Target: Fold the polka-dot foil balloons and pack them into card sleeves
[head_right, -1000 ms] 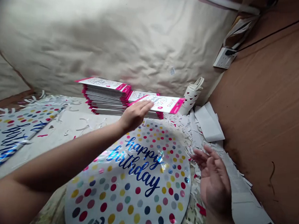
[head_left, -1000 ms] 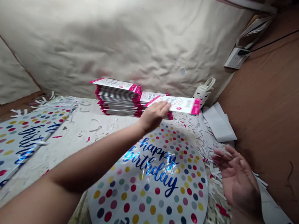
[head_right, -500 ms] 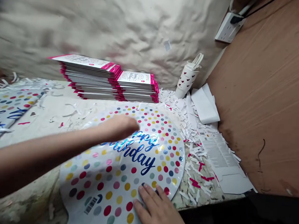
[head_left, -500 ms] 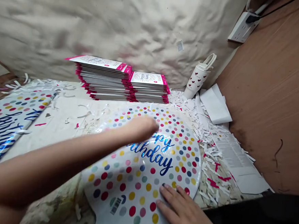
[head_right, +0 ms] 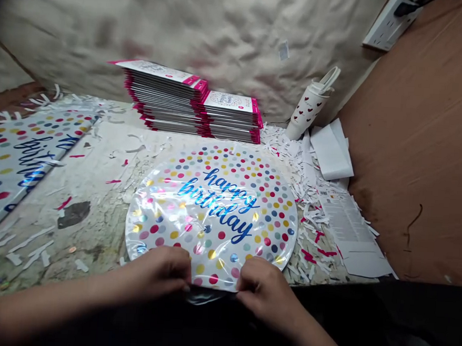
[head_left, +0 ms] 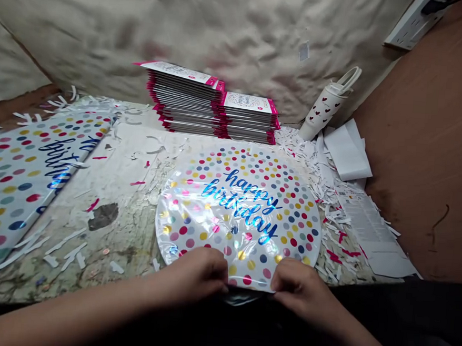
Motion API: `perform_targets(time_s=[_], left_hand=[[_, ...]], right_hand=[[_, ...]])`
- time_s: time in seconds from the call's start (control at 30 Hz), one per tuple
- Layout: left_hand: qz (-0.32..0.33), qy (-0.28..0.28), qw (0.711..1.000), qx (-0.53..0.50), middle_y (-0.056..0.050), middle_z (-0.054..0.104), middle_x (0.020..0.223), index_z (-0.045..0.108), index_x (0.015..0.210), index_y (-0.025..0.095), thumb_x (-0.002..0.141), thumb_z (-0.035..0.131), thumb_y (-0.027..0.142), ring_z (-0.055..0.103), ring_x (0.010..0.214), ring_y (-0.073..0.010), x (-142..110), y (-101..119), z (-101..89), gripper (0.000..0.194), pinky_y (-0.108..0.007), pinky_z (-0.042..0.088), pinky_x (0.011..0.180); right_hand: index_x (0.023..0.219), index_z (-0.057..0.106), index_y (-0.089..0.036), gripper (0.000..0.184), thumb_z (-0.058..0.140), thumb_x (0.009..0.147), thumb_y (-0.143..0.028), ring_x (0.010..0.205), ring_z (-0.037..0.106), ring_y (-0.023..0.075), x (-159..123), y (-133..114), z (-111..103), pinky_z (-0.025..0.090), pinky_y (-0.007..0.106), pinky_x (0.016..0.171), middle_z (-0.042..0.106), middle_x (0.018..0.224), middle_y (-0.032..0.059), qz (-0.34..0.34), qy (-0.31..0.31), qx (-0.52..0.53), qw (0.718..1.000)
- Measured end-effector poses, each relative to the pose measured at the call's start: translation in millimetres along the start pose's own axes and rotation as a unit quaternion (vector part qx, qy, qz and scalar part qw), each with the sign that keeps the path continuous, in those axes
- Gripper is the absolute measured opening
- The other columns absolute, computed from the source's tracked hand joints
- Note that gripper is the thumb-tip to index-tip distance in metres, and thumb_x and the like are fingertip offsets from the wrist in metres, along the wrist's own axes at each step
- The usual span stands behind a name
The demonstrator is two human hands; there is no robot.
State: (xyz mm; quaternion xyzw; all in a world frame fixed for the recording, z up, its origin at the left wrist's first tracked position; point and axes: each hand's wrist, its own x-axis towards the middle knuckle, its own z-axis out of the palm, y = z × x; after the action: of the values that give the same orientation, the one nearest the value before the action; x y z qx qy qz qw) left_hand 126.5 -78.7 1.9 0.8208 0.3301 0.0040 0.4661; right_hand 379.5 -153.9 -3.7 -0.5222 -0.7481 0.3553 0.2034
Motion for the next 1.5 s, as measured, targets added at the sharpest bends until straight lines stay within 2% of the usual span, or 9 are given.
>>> perform_targets(time_s=[0.13, 0.3, 0.47, 0.57, 0.73, 0.9, 1.13, 1.33, 1.5], left_hand=[[-0.051, 0.015, 0.996, -0.073, 0.001, 0.060, 0.064, 0.060, 0.071, 0.019, 0.080, 0.049, 0.027, 0.053, 0.058, -0.0136, 15, 14, -18.6, 0.016, -0.018, 0.035, 0.049], [0.034, 0.152, 0.981, 0.119, -0.002, 0.065, 0.078, 0.062, 0.094, 0.025, 0.077, 0.050, 0.019, 0.058, 0.070, -0.0189, -13, 25, -50.0, 0.022, -0.025, 0.041, 0.065], [-0.028, 0.350, 0.869, 0.348, -0.007, 0.035, 0.142, 0.033, 0.136, 0.021, 0.084, 0.046, 0.034, 0.034, 0.125, -0.0281, -71, 6, -102.1, 0.055, -0.043, 0.022, 0.104], [-0.004, 0.292, 0.866, 0.406, -0.008, 0.011, 0.151, 0.017, 0.143, 0.019, 0.084, 0.046, 0.031, 0.008, 0.136, -0.0327, -68, -18, -100.8, 0.066, -0.052, 0.006, 0.107], [0.068, 0.123, 0.955, 0.263, 0.000, 0.045, 0.136, 0.046, 0.129, 0.031, 0.081, 0.040, 0.012, 0.037, 0.128, -0.0240, -38, -73, -53.9, 0.052, -0.044, 0.022, 0.108], [0.093, 0.134, 0.970, 0.179, 0.001, 0.051, 0.130, 0.054, 0.122, 0.034, 0.080, 0.045, 0.018, 0.042, 0.125, -0.0255, -41, -97, -45.5, 0.045, -0.040, 0.031, 0.105], [0.013, 0.128, 0.965, 0.227, -0.003, 0.038, 0.140, 0.043, 0.132, 0.027, 0.083, 0.045, 0.031, 0.035, 0.129, -0.0282, -50, -112, -84.3, 0.050, -0.044, 0.029, 0.106], [-0.227, 0.240, 0.931, 0.155, -0.004, 0.070, 0.077, 0.066, 0.092, 0.014, 0.087, 0.029, 0.044, 0.065, 0.075, -0.0246, 0, -105, -142.8, 0.048, -0.031, 0.051, 0.066], [-0.239, 0.357, 0.860, 0.275, -0.020, 0.060, 0.112, 0.053, 0.118, 0.009, 0.086, 0.034, 0.038, 0.052, 0.108, -0.0368, 28, -84, -127.1, 0.048, -0.051, 0.038, 0.090]], right_hand=[[0.086, 0.057, -0.021, 0.027, 0.072, 0.064, -0.029, 0.073, 0.059, 0.0153, 15, -11, -3, 0.049, 0.023, 0.061, 0.063, 0.084, 0.0004, 0.059, -0.038, 0.016, 0.997], [0.093, 0.063, -0.022, 0.036, 0.047, 0.065, -0.006, 0.082, 0.063, 0.0188, 33, -28, 4, 0.050, 0.030, 0.073, 0.069, 0.089, 0.0025, -0.007, 0.068, -0.090, 0.994], [0.102, 0.062, -0.022, 0.051, 0.039, 0.060, -0.004, 0.085, 0.065, 0.0186, 24, -27, -3, 0.053, 0.029, 0.073, 0.070, 0.096, 0.0015, -0.049, 0.198, -0.093, 0.975], [0.106, 0.061, -0.019, 0.055, 0.037, 0.058, -0.003, 0.086, 0.066, 0.0184, 14, -27, 11, 0.054, 0.029, 0.075, 0.070, 0.094, 0.0035, -0.130, 0.191, -0.125, 0.965], [0.128, 0.047, -0.012, 0.069, 0.033, 0.062, 0.003, 0.119, 0.049, 0.0257, -3, 10, 35, 0.048, 0.044, 0.092, 0.056, 0.125, 0.0118, -0.134, 0.163, -0.272, 0.939], [0.136, 0.037, -0.016, 0.057, 0.037, 0.081, -0.004, 0.120, 0.047, 0.0259, -15, 76, -1, 0.047, 0.047, 0.093, 0.051, 0.130, 0.0139, 0.013, 0.182, -0.354, 0.917], [0.116, 0.060, -0.023, 0.036, 0.047, 0.082, -0.027, 0.119, 0.049, 0.0238, 11, 95, -70, 0.037, 0.043, 0.101, 0.055, 0.126, 0.0065, 0.065, 0.012, -0.090, 0.994], [0.080, 0.063, -0.016, 0.047, 0.046, 0.074, -0.059, 0.058, 0.059, 0.0164, 97, 113, -121, 0.047, 0.026, 0.052, 0.063, 0.063, 0.0019, 0.192, 0.186, 0.033, 0.963], [0.066, 0.057, -0.018, 0.038, 0.055, 0.070, -0.056, 0.052, 0.050, 0.0126, 156, 127, -125, 0.037, 0.022, 0.049, 0.054, 0.053, -0.0028, 0.226, 0.224, -0.064, 0.946]])
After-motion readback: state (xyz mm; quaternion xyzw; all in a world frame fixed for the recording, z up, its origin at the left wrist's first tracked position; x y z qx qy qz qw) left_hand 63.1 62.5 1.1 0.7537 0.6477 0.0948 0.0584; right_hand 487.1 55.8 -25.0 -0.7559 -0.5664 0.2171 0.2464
